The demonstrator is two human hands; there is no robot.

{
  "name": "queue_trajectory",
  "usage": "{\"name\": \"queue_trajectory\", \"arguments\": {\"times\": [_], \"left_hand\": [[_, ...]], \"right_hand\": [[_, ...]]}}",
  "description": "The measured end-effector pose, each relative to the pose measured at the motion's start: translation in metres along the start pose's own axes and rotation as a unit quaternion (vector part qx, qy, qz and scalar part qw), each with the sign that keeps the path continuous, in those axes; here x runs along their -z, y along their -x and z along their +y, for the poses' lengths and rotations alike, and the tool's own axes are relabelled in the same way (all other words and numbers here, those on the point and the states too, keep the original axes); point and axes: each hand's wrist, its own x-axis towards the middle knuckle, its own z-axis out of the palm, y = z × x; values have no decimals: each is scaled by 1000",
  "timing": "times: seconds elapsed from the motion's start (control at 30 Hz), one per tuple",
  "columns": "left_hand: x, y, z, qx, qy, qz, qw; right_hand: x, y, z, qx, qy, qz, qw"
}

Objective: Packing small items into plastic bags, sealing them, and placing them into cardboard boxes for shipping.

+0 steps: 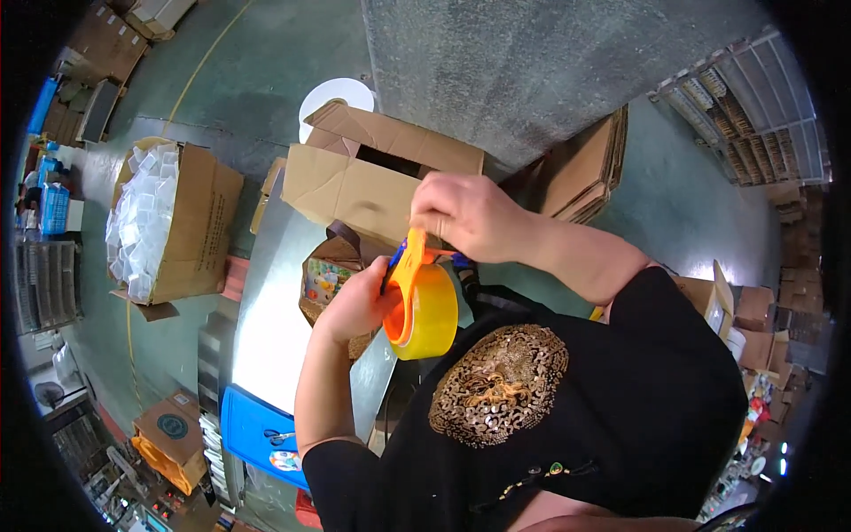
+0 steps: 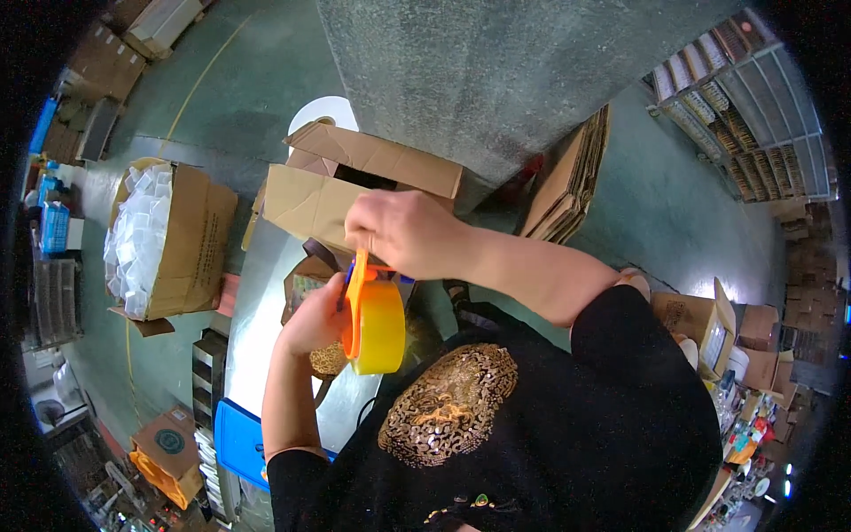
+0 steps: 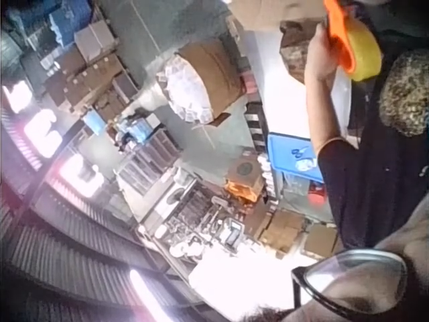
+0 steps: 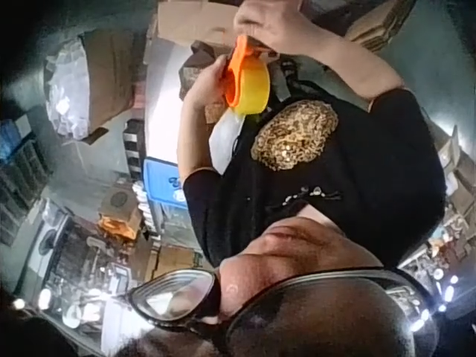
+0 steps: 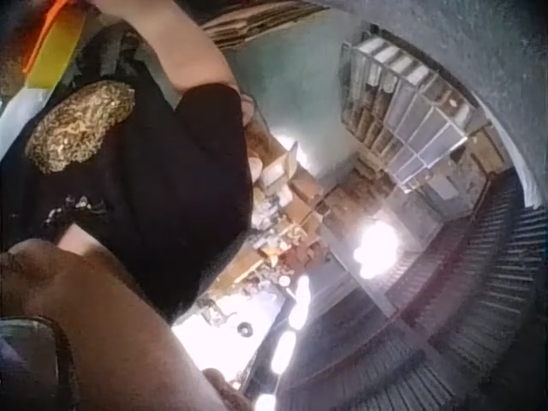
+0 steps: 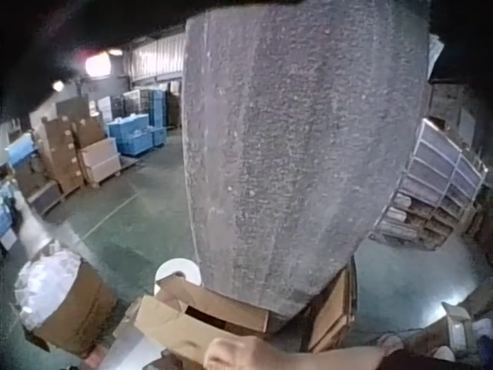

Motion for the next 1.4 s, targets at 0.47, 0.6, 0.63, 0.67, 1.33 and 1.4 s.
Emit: {"name": "queue_trajectory", "arguments": {"times": [0.47, 0.6, 0.63, 0.67, 1.33, 1.4], "left_hand": [[-8, 15, -31, -66, 222, -24, 973], [0, 13, -21, -43, 149, -58, 986], [-1, 13, -22, -41, 155, -71, 985], [-2, 14, -24, -37, 160, -83, 983], [-46, -17, -32, -88, 381, -10, 920], [-32, -20, -6, -137, 225, 35, 964]], "right_hand": [[23, 7, 10, -196, -259, 22, 946], [30, 9, 9, -214, -187, 14, 958], [33, 7, 9, -215, -187, 15, 958], [36, 6, 7, -205, -182, 34, 961], [29, -49, 19, -154, -90, 60, 982], [25, -58, 27, -106, -1, 59, 993]]}}
